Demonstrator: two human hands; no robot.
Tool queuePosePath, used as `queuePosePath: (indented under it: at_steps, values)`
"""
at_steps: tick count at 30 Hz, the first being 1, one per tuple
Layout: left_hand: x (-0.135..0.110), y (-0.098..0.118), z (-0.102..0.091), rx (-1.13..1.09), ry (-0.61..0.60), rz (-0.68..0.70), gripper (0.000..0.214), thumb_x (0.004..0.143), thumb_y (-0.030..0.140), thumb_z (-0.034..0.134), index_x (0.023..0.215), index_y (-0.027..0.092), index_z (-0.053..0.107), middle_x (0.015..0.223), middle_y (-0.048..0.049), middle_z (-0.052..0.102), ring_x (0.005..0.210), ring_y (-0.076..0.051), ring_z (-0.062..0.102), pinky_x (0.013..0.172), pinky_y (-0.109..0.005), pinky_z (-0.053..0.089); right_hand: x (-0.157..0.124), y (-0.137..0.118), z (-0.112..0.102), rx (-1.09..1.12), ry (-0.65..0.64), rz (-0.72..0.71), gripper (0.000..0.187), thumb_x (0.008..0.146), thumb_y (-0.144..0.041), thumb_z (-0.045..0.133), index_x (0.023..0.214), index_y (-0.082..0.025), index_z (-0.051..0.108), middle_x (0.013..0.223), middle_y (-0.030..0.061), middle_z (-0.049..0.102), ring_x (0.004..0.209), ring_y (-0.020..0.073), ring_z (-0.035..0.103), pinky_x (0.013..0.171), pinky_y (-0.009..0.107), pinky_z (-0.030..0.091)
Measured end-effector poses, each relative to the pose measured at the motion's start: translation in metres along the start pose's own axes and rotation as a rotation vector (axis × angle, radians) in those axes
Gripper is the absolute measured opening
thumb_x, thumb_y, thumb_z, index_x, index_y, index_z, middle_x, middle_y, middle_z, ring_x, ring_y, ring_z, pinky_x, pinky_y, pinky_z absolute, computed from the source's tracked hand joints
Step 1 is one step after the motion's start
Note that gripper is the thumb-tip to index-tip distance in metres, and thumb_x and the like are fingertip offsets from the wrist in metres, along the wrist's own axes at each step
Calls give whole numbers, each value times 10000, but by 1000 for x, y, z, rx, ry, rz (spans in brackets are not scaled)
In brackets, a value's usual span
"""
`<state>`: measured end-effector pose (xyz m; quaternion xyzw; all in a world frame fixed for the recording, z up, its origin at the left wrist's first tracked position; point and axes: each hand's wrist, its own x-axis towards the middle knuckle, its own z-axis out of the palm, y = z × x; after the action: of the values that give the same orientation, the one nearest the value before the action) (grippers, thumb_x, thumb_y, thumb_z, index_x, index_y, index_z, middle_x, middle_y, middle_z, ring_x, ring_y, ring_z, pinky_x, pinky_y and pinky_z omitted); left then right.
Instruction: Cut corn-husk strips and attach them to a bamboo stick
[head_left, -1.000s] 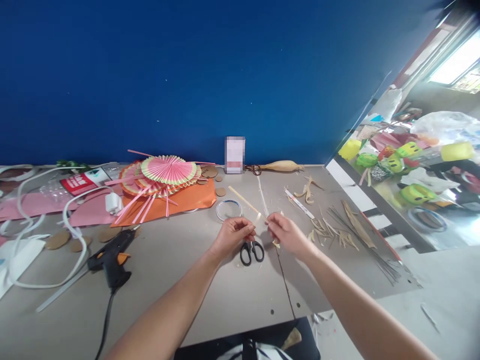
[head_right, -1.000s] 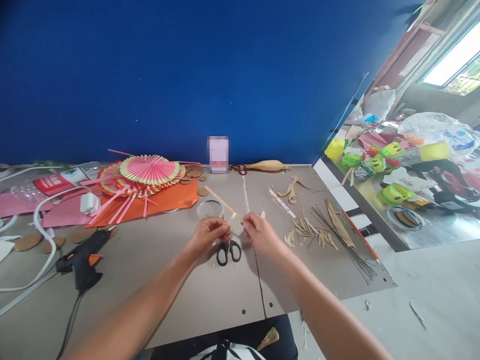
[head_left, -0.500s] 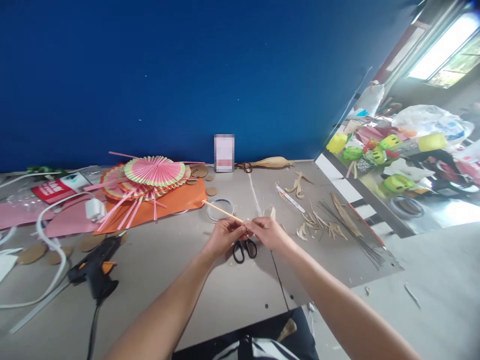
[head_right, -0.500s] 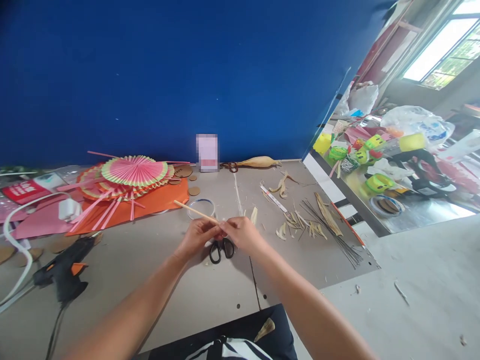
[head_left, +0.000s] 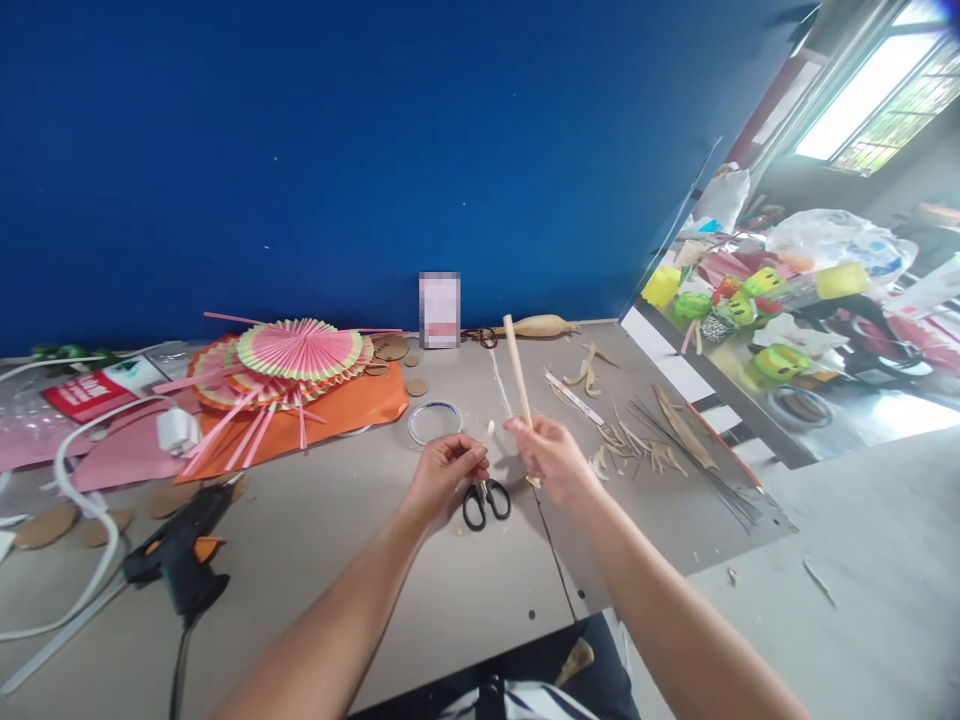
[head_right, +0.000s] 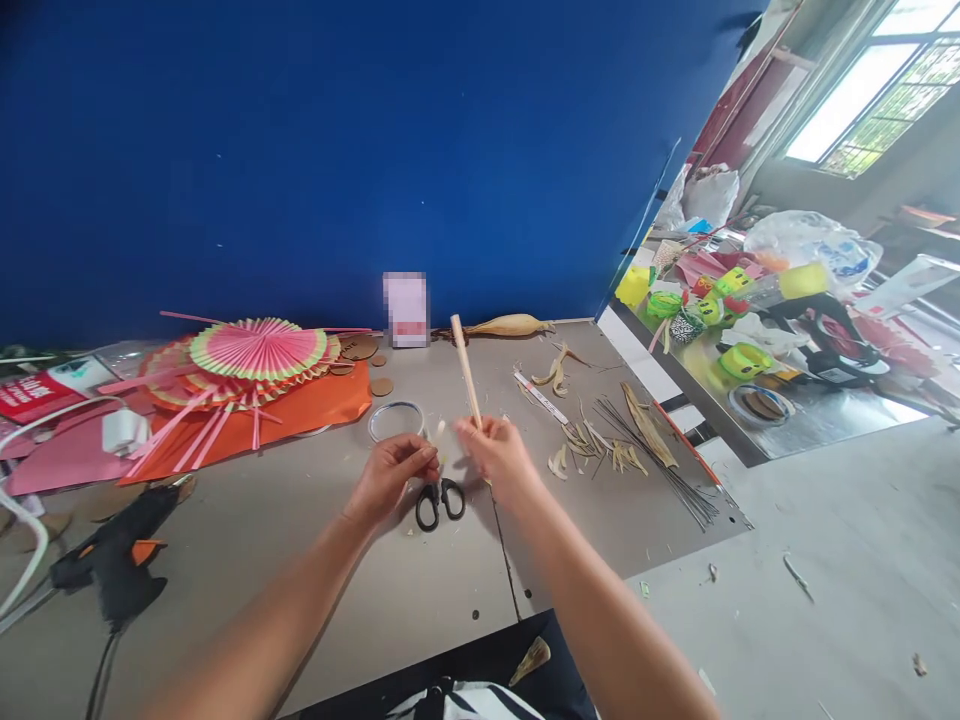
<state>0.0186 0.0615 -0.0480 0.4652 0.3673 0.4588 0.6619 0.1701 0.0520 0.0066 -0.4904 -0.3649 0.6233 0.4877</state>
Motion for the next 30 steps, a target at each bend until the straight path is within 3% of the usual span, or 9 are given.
queuePosePath:
  at_steps: [4, 8, 10, 13, 16, 19, 25, 28, 30]
  values:
    - [0, 0, 1, -9, -3, -20, 206, 659, 320, 624, 630, 124, 570, 546, -12, 571, 497, -97, 535, 511, -214, 424, -5, 19, 18, -65, 8, -6, 298, 555, -331, 687, 713, -146, 514, 456, -87, 423, 333, 3, 219, 338, 175, 143]
    - [0, 0, 3, 17, -8, -65, 200, 629, 315, 644, 619, 127, 577, 541, -5, 577, 504, -100, 543, 517, -212, 422, -5, 25, 23, -74, 25, -33, 245, 594, -328, 638, 594, -158, 462, 433, -87, 377, 336, 10, 212, 346, 186, 141]
    - [0, 1, 4, 41, 6, -77, 191, 621, 309, 648, 633, 128, 585, 553, -6, 584, 513, -103, 552, 531, -217, 431, -4, 22, 13, -145, 46, -54, 236, 613, -330, 611, 576, -161, 451, 429, -90, 332, 348, 18, 208, 354, 189, 142]
    - [0, 1, 4, 70, 22, -97, 199, 617, 317, 646, 677, 134, 594, 603, -15, 600, 530, -111, 564, 546, -233, 445, -5, 9, -20, -422, 149, -119, 217, 652, -341, 556, 579, -160, 461, 448, -82, 298, 386, 34, 222, 379, 189, 167]
    - [0, 2, 3, 81, 48, -87, 215, 632, 334, 630, 712, 139, 593, 634, -19, 601, 526, -107, 557, 545, -238, 448, -9, -4, -60, -957, 284, -120, 228, 695, -328, 474, 539, -163, 453, 454, -65, 308, 417, 55, 267, 405, 195, 196]
    - [0, 2, 2, 118, 29, -49, 214, 647, 342, 616, 707, 138, 589, 645, -23, 599, 523, -107, 550, 540, -238, 445, -14, -6, -86, -1390, 306, -15, 210, 685, -292, 459, 515, -170, 477, 465, -37, 396, 447, 82, 351, 429, 207, 222]
    - [1, 3, 1, 129, 20, -18, 197, 669, 335, 596, 700, 141, 577, 628, -16, 585, 503, -93, 526, 503, -212, 419, -19, 2, -100, -1532, 425, 61, 135, 678, -261, 459, 659, -182, 568, 632, 53, 575, 586, 154, 509, 485, 228, 262]
    - [1, 3, 1, 139, 22, -24, 200, 668, 337, 597, 710, 142, 577, 630, -12, 585, 507, -91, 528, 509, -209, 420, -18, -2, -104, -1539, 562, 51, 201, 702, -314, 455, 835, -199, 554, 669, 43, 596, 602, 164, 525, 486, 226, 272]
    - [1, 2, 1, 148, 25, -36, 208, 668, 343, 598, 724, 143, 580, 636, -12, 587, 513, -93, 533, 515, -212, 426, -17, -3, -99, -1482, 581, -7, 242, 712, -347, 457, 897, -207, 526, 634, 15, 590, 580, 154, 518, 486, 218, 283]
